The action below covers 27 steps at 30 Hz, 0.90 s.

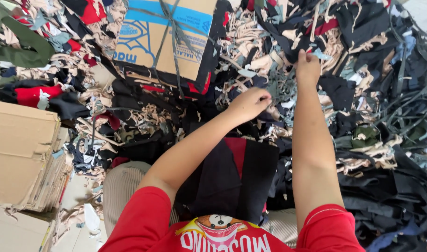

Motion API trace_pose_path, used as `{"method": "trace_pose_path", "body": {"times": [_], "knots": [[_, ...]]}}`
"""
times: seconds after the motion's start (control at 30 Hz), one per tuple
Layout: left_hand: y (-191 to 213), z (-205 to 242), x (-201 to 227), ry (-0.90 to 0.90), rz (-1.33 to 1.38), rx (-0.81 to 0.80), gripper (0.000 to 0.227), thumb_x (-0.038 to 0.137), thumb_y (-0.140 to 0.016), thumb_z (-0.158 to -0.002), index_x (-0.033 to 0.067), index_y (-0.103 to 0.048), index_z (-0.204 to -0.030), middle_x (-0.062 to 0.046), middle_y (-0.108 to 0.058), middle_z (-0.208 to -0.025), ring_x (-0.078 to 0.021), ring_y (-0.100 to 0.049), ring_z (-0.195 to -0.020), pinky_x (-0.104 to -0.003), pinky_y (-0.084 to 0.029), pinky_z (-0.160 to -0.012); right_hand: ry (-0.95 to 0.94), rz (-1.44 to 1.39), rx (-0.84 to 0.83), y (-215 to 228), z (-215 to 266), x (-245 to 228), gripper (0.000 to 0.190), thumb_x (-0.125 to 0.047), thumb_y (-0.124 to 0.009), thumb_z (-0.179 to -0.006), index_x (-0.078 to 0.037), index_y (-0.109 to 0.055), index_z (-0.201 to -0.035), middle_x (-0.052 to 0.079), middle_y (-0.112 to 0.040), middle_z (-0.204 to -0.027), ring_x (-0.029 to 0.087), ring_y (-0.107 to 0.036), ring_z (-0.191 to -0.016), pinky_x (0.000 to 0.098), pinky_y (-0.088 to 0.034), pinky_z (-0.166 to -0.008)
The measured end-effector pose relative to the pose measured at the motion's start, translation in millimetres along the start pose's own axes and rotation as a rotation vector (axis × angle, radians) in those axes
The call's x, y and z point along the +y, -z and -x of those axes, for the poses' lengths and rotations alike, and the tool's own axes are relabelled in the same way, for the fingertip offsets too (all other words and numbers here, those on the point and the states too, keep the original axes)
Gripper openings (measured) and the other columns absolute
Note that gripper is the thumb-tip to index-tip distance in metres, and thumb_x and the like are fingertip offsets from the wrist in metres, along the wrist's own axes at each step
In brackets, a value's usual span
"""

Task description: The person sorts through fabric scraps on the floor, gathers them together, and then uses a plastic strap to tie them into a bundle with pieces of cardboard.

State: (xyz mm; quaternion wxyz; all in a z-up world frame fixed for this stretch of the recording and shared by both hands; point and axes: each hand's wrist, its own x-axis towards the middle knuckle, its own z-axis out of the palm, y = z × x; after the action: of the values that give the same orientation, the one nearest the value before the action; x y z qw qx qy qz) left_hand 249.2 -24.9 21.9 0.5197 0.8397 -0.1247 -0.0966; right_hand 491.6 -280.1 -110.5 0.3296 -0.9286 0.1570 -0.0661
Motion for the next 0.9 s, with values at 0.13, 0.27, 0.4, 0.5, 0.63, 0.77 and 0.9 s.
{"method": "trace_pose_path", "body": {"times": [0.13,0.27,0.4,0.5,0.63,0.77,0.9], "knots": [[16.7,13.6,-9.8,0.054,0.032,-0.015,0.029,0.029,-0.054,-0.101,0.0116,-0.067,-0.121,-0.015,-0.068,-0.119,-0.0344,-0.064,-0.119,-0.045,-0.053,-0.100,-0.047,0.014,-0.038,-32.1,-53.2,28.3,0.048,-0.061,-0.081,-0.085,-0.023,-0.072,-0.112,0.005,-0.076,-0.099,0.025,-0.076,-0.087,0.0397,-0.065,-0.059],[33.5,20.7,-18.9,0.191,0.018,-0.013,0.034,0.034,-0.051,-0.100,0.0163,-0.068,-0.123,-0.009,-0.066,-0.124,-0.0270,-0.066,-0.118,-0.040,-0.053,-0.094,0.049,0.089,-0.012,57.9,-22.9,-27.3,0.024,-0.045,-0.074,-0.082,-0.032,-0.067,-0.100,-0.007,-0.072,-0.078,0.016,-0.075,-0.065,0.0360,-0.058,-0.066],[33.8,28.7,-4.7,0.211,0.008,-0.006,0.036,0.031,-0.049,-0.099,0.0148,-0.070,-0.123,-0.002,-0.071,-0.127,-0.0207,-0.067,-0.117,-0.035,-0.054,-0.088,0.375,0.019,0.135,172.5,10.1,-53.8,0.023,-0.023,-0.070,-0.088,-0.025,-0.065,-0.110,0.003,-0.071,-0.094,0.023,-0.067,-0.083,0.0386,-0.050,-0.077],[25.4,36.0,20.6,0.170,0.065,-0.033,0.040,0.035,-0.048,-0.099,0.0134,-0.068,-0.126,-0.006,-0.070,-0.129,-0.0239,-0.067,-0.119,-0.035,-0.053,-0.090,0.511,-0.177,0.123,246.0,70.4,-85.8,0.031,-0.007,-0.067,-0.102,-0.016,-0.054,-0.129,-0.005,-0.059,-0.081,0.010,-0.048,-0.067,0.0298,-0.044,-0.068],[15.6,45.9,61.0,0.084,0.059,-0.028,0.036,0.029,-0.045,-0.099,0.0155,-0.070,-0.122,-0.003,-0.071,-0.127,-0.0210,-0.069,-0.115,-0.034,-0.054,-0.084,0.549,-0.103,0.004,316.5,149.4,-121.1,0.029,0.002,-0.059,-0.109,-0.009,-0.054,-0.135,0.003,-0.059,-0.089,0.017,-0.055,-0.065,0.0337,-0.050,-0.054],[2.3,49.9,93.3,-0.110,0.046,0.059,0.030,0.025,-0.053,-0.100,0.0123,-0.069,-0.122,-0.006,-0.069,-0.128,-0.0222,-0.068,-0.114,-0.036,-0.056,-0.091,0.592,0.134,-0.057,353.6,181.4,-118.6,0.021,0.002,-0.061,-0.119,-0.005,-0.044,-0.129,0.009,-0.051,-0.086,0.025,-0.049,-0.069,0.0435,-0.037,-0.066],[-14.2,23.0,130.9,-0.400,0.075,0.320,0.037,0.031,-0.063,-0.098,0.0086,-0.064,-0.127,-0.008,-0.065,-0.131,-0.0225,-0.065,-0.121,-0.039,-0.050,-0.109,0.735,0.218,-0.083,372.0,216.3,-125.5,0.023,-0.001,-0.068,-0.125,0.000,-0.044,-0.127,0.021,-0.056,-0.106,0.035,-0.055,-0.093,0.0472,-0.038,-0.071]]}}
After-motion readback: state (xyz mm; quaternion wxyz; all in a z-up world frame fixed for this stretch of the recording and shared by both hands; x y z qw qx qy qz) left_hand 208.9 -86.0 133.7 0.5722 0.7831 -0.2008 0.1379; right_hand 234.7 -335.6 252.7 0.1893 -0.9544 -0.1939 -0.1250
